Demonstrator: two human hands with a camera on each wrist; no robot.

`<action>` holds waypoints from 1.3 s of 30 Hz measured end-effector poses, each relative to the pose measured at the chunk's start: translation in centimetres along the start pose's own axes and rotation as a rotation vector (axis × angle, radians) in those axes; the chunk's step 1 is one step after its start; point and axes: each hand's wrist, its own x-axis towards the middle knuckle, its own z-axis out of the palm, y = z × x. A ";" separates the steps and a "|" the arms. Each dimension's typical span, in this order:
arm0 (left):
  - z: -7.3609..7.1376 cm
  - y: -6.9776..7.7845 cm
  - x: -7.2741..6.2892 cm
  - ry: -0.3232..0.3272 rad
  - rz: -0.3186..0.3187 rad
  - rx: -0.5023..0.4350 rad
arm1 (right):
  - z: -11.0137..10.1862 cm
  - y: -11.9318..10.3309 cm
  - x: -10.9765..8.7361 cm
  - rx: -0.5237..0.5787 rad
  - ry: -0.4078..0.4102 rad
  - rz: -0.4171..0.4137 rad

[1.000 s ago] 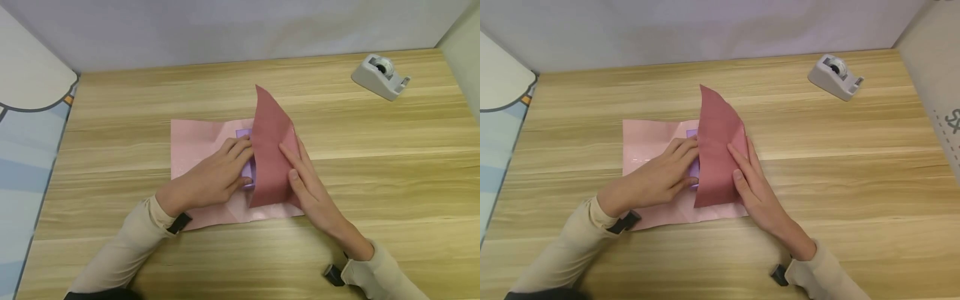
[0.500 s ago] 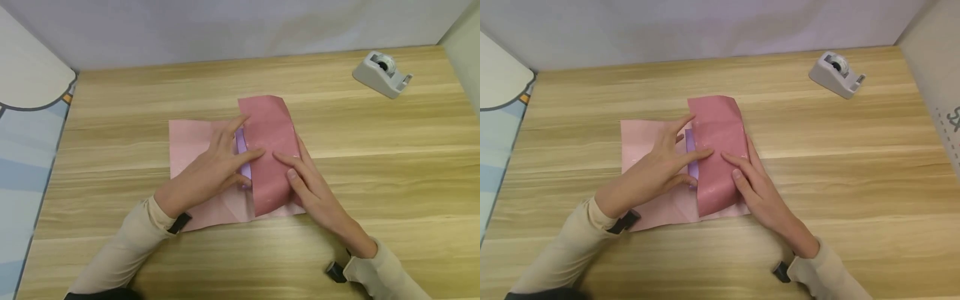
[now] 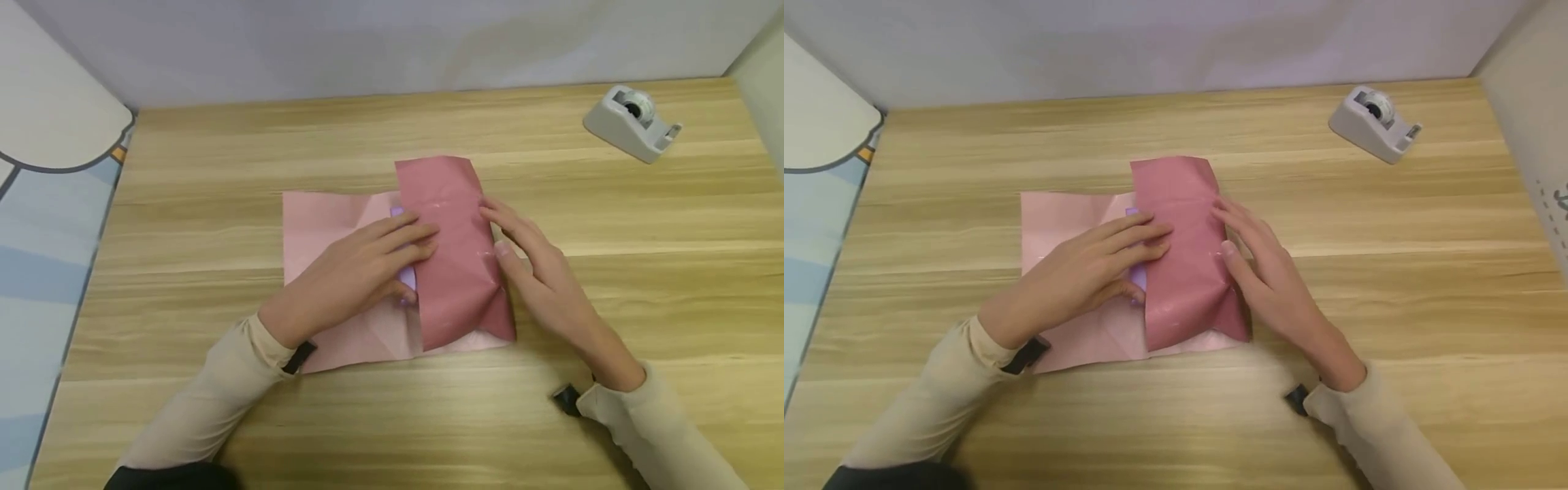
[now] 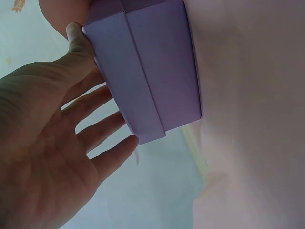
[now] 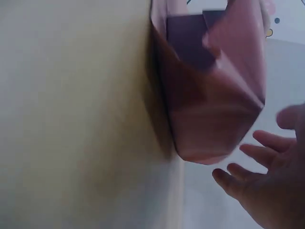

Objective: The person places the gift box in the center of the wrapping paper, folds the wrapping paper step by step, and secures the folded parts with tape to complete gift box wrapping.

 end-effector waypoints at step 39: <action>0.2 -0.3 0.6 0.036 -0.055 0.001 | -0.4 -1.1 3.0 -0.041 -0.217 0.464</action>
